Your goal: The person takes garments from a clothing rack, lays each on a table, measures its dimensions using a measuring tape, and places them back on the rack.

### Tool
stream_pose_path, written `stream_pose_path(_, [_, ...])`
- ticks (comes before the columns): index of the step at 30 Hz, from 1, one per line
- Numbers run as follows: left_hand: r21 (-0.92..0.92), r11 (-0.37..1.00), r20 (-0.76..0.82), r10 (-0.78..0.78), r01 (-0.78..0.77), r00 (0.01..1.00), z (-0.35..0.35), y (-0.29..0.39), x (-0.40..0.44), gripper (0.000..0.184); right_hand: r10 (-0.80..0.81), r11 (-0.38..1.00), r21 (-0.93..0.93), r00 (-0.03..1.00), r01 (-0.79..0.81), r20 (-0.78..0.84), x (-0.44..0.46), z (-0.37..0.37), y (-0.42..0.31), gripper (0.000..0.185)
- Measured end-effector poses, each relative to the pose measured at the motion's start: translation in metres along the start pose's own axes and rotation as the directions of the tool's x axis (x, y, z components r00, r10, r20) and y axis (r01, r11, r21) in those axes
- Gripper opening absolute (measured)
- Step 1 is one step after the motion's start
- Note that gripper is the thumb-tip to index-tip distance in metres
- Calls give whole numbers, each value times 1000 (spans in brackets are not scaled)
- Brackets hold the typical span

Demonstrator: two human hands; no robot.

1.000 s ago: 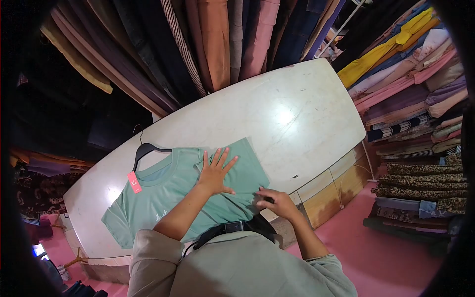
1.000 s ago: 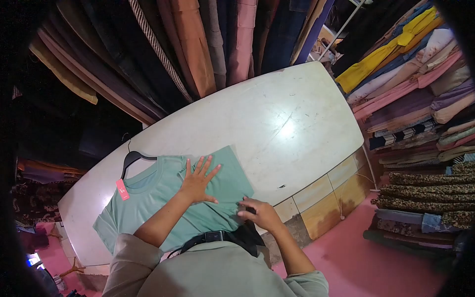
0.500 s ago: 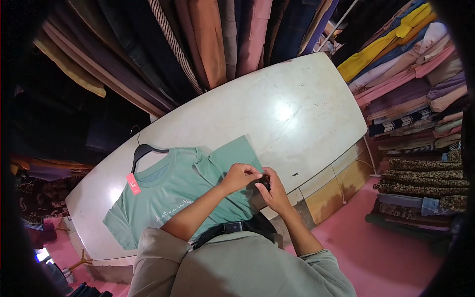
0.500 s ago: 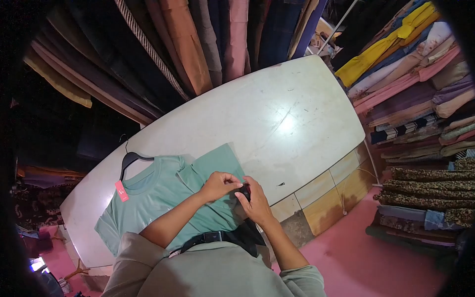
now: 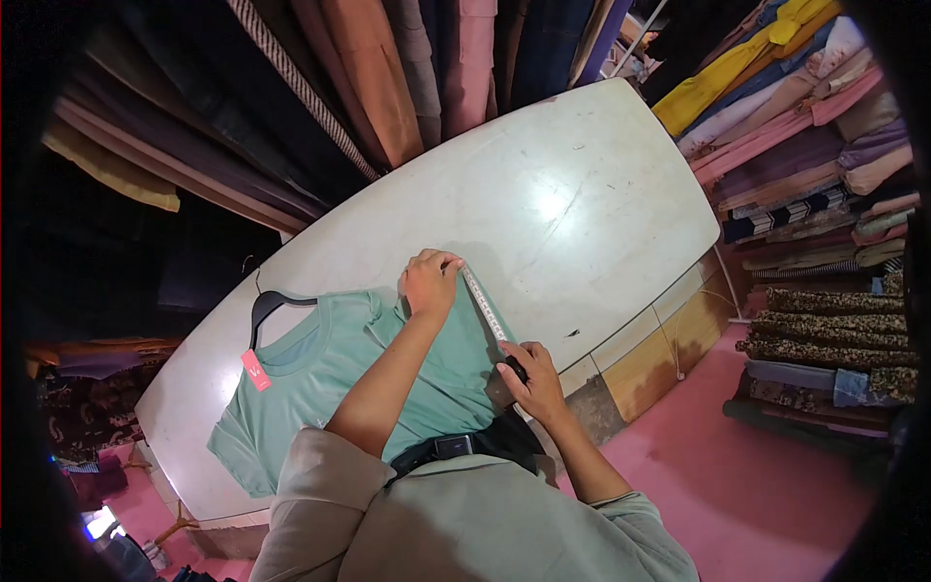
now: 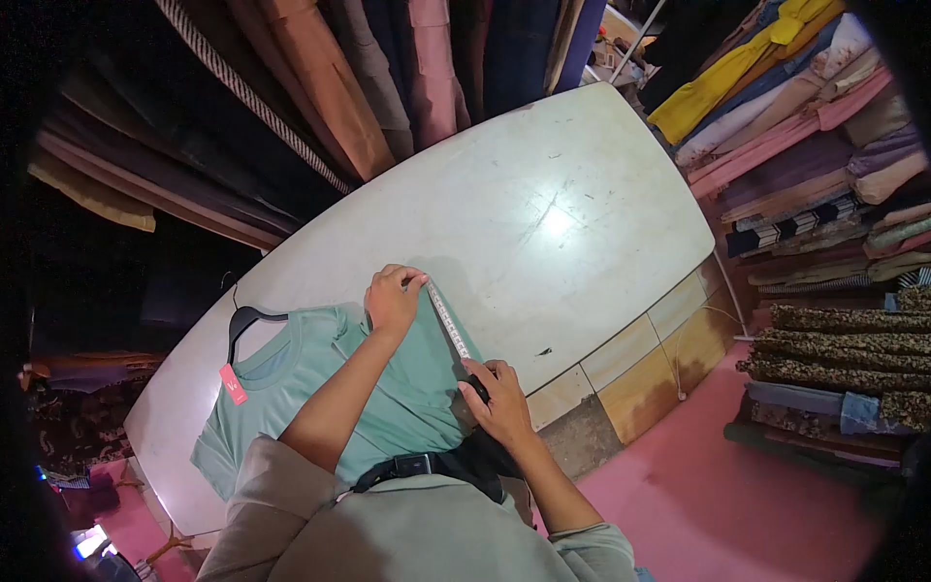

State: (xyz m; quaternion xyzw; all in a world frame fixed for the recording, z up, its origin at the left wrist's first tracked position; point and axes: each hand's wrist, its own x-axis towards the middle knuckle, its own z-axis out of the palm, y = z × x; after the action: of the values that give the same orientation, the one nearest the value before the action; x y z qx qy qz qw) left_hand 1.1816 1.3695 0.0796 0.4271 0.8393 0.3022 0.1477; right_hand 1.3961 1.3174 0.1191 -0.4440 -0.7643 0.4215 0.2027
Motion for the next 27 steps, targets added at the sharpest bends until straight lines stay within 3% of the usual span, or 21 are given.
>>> stream_pose_path(10, [77, 996, 3, 46, -46, 999, 3, -1, 1, 10, 52, 997, -58, 999, -52, -1, -22, -16, 11, 33])
stream_pose_path(15, [84, 996, -9, 30, -29, 1000, 5, -1, 0, 9, 146, 989, -22, 985, -144, 92, -30, -19, 10, 34])
stream_pose_path(27, [91, 996, 34, 20, -23, 999, 2, -1, 0, 10, 123, 991, 47, 991, -125, 48, -31, -14, 12, 34])
